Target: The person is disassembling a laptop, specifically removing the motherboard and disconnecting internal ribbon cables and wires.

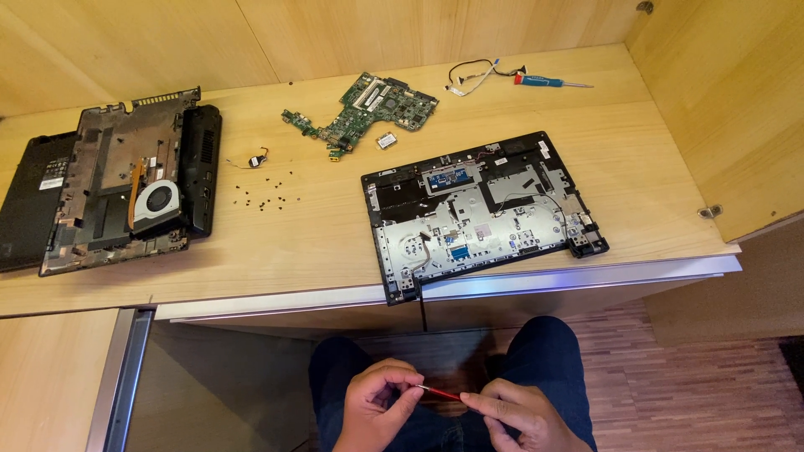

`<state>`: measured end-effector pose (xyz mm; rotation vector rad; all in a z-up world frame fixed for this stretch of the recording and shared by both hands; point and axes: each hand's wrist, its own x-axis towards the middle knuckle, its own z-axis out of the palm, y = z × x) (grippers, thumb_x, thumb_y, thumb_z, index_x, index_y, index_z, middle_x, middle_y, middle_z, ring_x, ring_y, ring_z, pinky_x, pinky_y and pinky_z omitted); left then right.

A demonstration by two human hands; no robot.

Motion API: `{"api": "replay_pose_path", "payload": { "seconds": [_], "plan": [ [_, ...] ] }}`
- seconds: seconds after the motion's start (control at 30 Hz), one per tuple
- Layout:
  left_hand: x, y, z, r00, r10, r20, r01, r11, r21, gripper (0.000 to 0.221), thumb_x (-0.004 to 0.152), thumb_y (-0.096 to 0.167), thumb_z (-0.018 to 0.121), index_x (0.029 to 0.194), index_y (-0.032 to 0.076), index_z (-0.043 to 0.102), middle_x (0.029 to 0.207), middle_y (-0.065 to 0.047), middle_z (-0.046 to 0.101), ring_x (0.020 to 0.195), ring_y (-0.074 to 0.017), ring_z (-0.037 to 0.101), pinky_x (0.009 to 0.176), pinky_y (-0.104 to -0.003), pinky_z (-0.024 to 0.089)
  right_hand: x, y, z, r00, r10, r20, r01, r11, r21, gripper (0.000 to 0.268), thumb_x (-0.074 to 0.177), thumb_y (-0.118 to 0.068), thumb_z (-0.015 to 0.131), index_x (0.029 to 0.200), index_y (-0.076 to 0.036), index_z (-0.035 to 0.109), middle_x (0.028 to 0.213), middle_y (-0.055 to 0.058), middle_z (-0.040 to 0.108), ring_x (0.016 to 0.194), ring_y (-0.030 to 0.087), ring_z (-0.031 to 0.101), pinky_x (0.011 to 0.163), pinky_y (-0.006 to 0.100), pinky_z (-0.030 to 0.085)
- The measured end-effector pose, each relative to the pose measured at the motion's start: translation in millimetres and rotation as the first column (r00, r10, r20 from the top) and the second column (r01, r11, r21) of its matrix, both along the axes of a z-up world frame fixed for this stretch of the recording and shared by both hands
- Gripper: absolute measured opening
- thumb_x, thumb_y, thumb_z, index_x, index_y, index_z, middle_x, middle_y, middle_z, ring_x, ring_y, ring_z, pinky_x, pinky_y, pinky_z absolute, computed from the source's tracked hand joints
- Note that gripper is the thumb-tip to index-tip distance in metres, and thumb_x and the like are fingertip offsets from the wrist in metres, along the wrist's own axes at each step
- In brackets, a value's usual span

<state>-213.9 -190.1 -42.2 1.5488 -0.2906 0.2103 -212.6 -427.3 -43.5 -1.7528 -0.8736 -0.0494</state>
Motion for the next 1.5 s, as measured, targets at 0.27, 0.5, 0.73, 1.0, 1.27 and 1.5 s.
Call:
{"api": "replay_pose_path", "payload": {
  "seconds": [0.27, 0.5, 0.73, 1.0, 1.27, 1.5],
  "plan": [
    [1, -1, -1, 0.999, 0.014, -0.046, -0.014, 1.000, 0.003, 0.007, 0.079, 0.005, 0.074, 0.085, 0.002, 0.072, 0.080, -0.011, 0.070, 0.071, -0.0175, 0.065, 0.064, -0.027, 0.054, -2, -7, -6, 0.997, -0.012, -0.070, 0.007, 0.997, -0.080, 0.051, 0.083, 0.004, 0.059, 0.131, -0.014, 0.057, 0.091, 0.008, 0.059, 0.068, 0.014, 0.057, 0.057, 0.023, 0.045],
    [2, -15, 8, 0.980, 0.189, -0.061, -0.194, 0.977, -0.091, 0.004, 0.077, 0.000, 0.072, 0.081, -0.001, 0.071, 0.077, -0.011, 0.068, 0.070, -0.0178, 0.064, 0.062, -0.026, 0.053, -12, 5, -32, 0.728, -0.066, -0.682, 0.561, 0.629, 0.538, 0.028, 0.078, 0.006, 0.065, 0.104, 0.011, 0.056, 0.097, 0.028, 0.063, 0.054, 0.022, 0.061, 0.032, 0.023, 0.044],
    [15, -42, 17, 0.968, 0.249, -0.021, -0.248, 0.950, -0.188, 0.005, 0.081, 0.003, 0.070, 0.085, 0.000, 0.070, 0.082, -0.012, 0.067, 0.074, -0.0175, 0.063, 0.065, -0.025, 0.051, 21, 37, 44, 0.888, -0.063, -0.455, 0.434, 0.442, 0.785, 0.037, 0.095, -0.009, 0.056, 0.128, -0.007, 0.039, 0.101, 0.033, 0.061, 0.065, 0.032, 0.064, 0.046, 0.031, 0.053],
    [67, -27, 78, 0.882, -0.049, 0.468, -0.223, 0.832, 0.507, 0.023, 0.088, 0.005, 0.063, 0.110, -0.003, 0.061, 0.097, -0.014, 0.067, 0.081, -0.0278, 0.058, 0.074, -0.038, 0.044, 117, 35, 100, 0.873, -0.482, -0.071, 0.452, 0.746, 0.489, 0.042, 0.099, 0.006, 0.044, 0.127, -0.018, 0.023, 0.092, 0.024, 0.060, 0.055, 0.024, 0.054, 0.047, 0.027, 0.047],
    [98, -18, 66, 0.911, 0.151, 0.384, -0.406, 0.505, 0.762, 0.025, 0.086, 0.015, 0.066, 0.106, 0.001, 0.070, 0.106, -0.020, 0.065, 0.106, -0.0348, 0.056, 0.086, -0.047, 0.044, 185, 43, 85, 0.947, -0.312, 0.081, 0.272, 0.907, 0.321, 0.046, 0.095, 0.000, 0.050, 0.134, -0.004, 0.024, 0.089, 0.020, 0.063, 0.059, 0.015, 0.059, 0.045, 0.019, 0.052],
    [104, -14, 39, 0.863, 0.185, 0.470, -0.485, 0.559, 0.672, 0.033, 0.086, 0.018, 0.064, 0.116, 0.006, 0.065, 0.109, -0.018, 0.062, 0.109, -0.0335, 0.054, 0.088, -0.048, 0.047, 191, 45, 87, 0.959, -0.277, 0.066, 0.256, 0.939, 0.228, 0.046, 0.094, 0.002, 0.051, 0.133, -0.004, 0.026, 0.087, 0.020, 0.063, 0.056, 0.016, 0.058, 0.044, 0.019, 0.051]
  ]
}}
